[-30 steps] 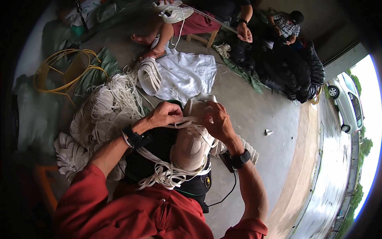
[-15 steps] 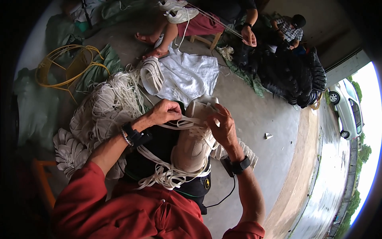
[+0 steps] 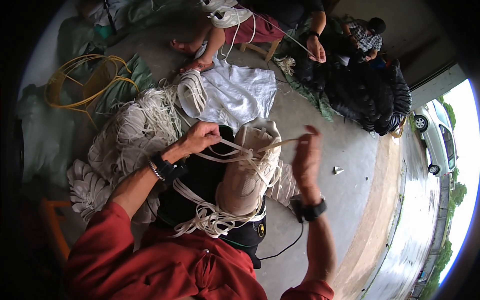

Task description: Lacing individual shoe components as part of a manufacturing process.

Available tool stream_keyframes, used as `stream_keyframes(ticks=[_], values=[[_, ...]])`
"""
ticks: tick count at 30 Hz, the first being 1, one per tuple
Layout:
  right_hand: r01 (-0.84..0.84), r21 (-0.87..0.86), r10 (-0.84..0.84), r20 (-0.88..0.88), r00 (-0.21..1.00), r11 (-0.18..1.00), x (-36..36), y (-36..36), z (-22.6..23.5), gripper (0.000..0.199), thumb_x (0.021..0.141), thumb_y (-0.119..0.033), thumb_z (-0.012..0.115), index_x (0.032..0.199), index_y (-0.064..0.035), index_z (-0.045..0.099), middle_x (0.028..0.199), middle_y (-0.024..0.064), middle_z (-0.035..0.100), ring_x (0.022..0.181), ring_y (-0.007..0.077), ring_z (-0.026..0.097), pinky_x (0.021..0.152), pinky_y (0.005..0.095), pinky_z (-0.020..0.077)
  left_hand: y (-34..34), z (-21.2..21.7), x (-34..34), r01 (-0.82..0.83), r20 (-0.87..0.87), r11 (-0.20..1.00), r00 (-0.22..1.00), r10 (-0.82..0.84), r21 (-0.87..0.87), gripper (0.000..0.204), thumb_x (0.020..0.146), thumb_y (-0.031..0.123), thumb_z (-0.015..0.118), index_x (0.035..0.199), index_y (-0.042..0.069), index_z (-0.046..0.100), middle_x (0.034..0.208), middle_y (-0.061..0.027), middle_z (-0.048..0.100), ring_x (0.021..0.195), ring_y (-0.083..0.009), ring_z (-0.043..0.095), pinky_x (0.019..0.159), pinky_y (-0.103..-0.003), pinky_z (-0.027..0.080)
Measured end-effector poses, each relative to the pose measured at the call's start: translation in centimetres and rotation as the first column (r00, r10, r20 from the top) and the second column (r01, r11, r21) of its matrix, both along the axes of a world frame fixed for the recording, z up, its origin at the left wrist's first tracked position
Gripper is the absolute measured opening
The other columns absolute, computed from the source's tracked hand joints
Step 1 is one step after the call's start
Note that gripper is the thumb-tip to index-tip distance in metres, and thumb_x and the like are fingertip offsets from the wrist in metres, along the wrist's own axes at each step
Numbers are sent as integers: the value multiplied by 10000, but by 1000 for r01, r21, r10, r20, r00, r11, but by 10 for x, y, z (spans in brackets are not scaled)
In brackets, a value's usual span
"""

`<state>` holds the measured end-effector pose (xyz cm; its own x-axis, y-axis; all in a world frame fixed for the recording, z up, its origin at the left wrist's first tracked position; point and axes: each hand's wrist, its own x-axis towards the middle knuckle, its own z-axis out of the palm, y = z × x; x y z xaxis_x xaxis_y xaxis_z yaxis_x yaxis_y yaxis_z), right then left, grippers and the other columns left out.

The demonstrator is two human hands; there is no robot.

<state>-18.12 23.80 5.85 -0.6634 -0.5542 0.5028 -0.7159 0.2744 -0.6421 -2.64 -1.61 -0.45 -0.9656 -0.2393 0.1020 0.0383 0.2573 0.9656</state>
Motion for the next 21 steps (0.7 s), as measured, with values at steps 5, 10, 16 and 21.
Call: stream_keyframes(ticks=[5, 10, 16, 21], values=[[377, 161, -252, -504, 826, 912, -57, 94, 0, 72, 867, -14, 418, 923, 21, 446, 937, 191, 455, 793, 329, 463, 709, 394, 396, -59, -9, 42, -131, 6, 985, 991, 133, -116, 124, 728, 64, 577, 640, 24, 499, 548, -2, 458, 519, -67, 400, 478, -261, 349], [827, 101, -562, -688, 459, 553, -154, 381, -31, 273, 920, -143, 405, 1135, 12, 469, 1060, 129, 570, 900, 226, 568, 803, 297, 465, -167, -61, 74, -433, -99, 819, 898, 429, -377, 140, 739, 49, 522, 636, 22, 431, 545, -29, 426, 545, -103, 355, 489, -274, 339], [937, 125, -751, -568, 336, 325, -99, 425, 12, 246, 888, -173, 427, 853, 41, 541, 763, 222, 541, 757, 394, 517, 684, 437, 411, -245, -96, 156, -702, -218, 440, 637, 739, -560, 64, 737, 38, 479, 683, 21, 448, 583, -130, 462, 536, -203, 420, 514, -347, 372], [956, 186, -844, -452, 290, 228, -82, 461, -8, 344, 905, -275, 420, 807, 36, 528, 752, 252, 524, 738, 399, 499, 654, 448, 397, -207, -106, 114, -714, -162, 413, 586, 794, -565, 113, 744, 80, 561, 855, 62, 553, 784, -149, 589, 747, -342, 567, 658, -386, 451]])
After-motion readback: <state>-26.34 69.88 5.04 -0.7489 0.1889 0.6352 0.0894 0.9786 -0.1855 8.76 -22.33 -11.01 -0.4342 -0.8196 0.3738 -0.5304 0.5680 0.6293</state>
